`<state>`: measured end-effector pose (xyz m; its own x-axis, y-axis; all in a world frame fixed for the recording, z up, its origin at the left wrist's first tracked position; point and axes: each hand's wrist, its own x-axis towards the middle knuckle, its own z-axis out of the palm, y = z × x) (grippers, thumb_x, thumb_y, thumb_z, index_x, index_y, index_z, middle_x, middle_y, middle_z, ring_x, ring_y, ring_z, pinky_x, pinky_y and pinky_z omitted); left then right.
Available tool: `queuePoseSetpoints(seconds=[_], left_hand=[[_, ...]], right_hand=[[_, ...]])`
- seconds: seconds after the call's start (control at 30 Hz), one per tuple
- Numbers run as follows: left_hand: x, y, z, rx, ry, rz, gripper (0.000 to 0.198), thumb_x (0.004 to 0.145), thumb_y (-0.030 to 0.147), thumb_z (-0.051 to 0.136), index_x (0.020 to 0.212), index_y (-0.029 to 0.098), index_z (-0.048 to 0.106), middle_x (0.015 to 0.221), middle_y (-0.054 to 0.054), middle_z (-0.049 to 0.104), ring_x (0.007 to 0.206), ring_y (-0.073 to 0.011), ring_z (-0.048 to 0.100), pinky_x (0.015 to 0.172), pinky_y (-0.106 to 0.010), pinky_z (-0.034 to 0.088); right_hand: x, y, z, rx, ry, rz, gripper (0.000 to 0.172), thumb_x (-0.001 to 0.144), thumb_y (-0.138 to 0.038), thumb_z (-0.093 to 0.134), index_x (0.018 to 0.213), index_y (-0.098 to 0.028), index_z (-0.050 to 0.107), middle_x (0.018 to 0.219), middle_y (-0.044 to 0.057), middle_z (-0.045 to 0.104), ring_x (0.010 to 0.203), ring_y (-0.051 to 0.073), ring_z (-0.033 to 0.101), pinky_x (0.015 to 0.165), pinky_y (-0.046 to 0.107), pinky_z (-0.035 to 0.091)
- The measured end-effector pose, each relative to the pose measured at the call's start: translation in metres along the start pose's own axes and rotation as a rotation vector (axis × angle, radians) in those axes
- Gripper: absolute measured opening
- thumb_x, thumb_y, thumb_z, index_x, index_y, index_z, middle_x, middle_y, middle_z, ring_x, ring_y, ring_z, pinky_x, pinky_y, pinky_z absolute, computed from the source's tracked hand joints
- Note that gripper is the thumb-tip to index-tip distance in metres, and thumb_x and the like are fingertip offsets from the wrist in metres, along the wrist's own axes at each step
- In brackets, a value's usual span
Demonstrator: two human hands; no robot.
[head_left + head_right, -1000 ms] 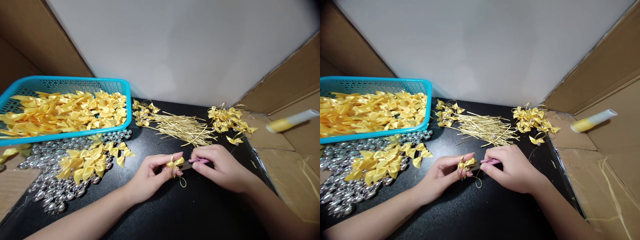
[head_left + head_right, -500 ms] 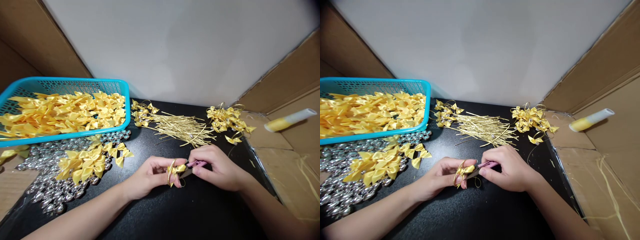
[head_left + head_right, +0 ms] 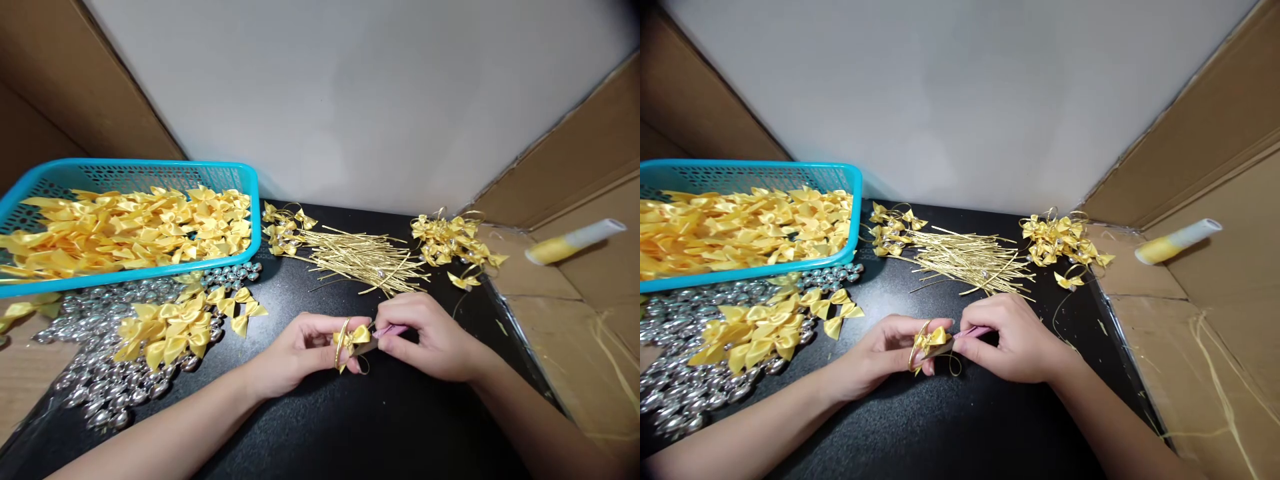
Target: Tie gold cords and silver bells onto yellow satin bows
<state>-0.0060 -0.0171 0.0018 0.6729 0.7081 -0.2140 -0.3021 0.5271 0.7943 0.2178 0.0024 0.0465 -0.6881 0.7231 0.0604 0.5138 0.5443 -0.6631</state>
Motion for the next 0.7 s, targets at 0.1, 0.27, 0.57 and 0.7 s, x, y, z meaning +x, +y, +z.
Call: queuePoseSetpoints(seconds=[0.1, 0.27, 0.57, 0.7], left_hand=[[0.001, -0.001, 0.001, -0.010, 0.033, 0.025, 0.039, 0.075, 0.028, 0.080, 0.113, 0.025, 0.073, 0.070, -0.001, 0.073, 0.065, -0.0109, 0.061, 0.071, -0.024, 0.044], [0.002, -0.005, 0.002, -0.028, 0.147, 0.074, 0.043, 0.075, 0.026, 0.080, 0.116, 0.026, 0.071, 0.074, 0.000, 0.073, 0.068, -0.0089, 0.063, 0.075, -0.023, 0.046], [0.003, -0.006, 0.005, 0.152, 0.241, 0.081, 0.034, 0.079, 0.035, 0.075, 0.109, 0.020, 0.073, 0.081, -0.004, 0.074, 0.076, -0.0137, 0.064, 0.072, -0.026, 0.047], [0.004, -0.008, 0.003, 0.206, 0.275, 0.104, 0.036, 0.083, 0.037, 0.070, 0.116, 0.022, 0.069, 0.094, -0.007, 0.075, 0.087, -0.0181, 0.064, 0.075, -0.028, 0.046]], right_hand=[[-0.003, 0.002, -0.013, -0.006, 0.008, 0.035, 0.028, 0.092, -0.038, 0.049, 0.074, -0.018, 0.059, 0.063, -0.002, 0.057, 0.056, 0.011, 0.050, 0.057, 0.023, 0.036], [-0.004, 0.034, -0.020, -0.165, 0.287, 0.359, 0.020, 0.096, -0.033, 0.047, 0.105, -0.020, 0.058, 0.097, 0.006, 0.069, 0.082, 0.019, 0.066, 0.073, 0.030, 0.047], [0.006, 0.070, 0.014, -0.325, 0.437, 0.269, 0.015, 0.094, -0.026, 0.053, 0.100, -0.016, 0.062, 0.096, 0.011, 0.059, 0.093, 0.025, 0.054, 0.088, 0.042, 0.046], [0.006, 0.079, 0.019, -0.308, 0.543, 0.280, 0.016, 0.092, -0.027, 0.054, 0.100, -0.017, 0.064, 0.096, 0.011, 0.060, 0.092, 0.026, 0.054, 0.086, 0.044, 0.046]])
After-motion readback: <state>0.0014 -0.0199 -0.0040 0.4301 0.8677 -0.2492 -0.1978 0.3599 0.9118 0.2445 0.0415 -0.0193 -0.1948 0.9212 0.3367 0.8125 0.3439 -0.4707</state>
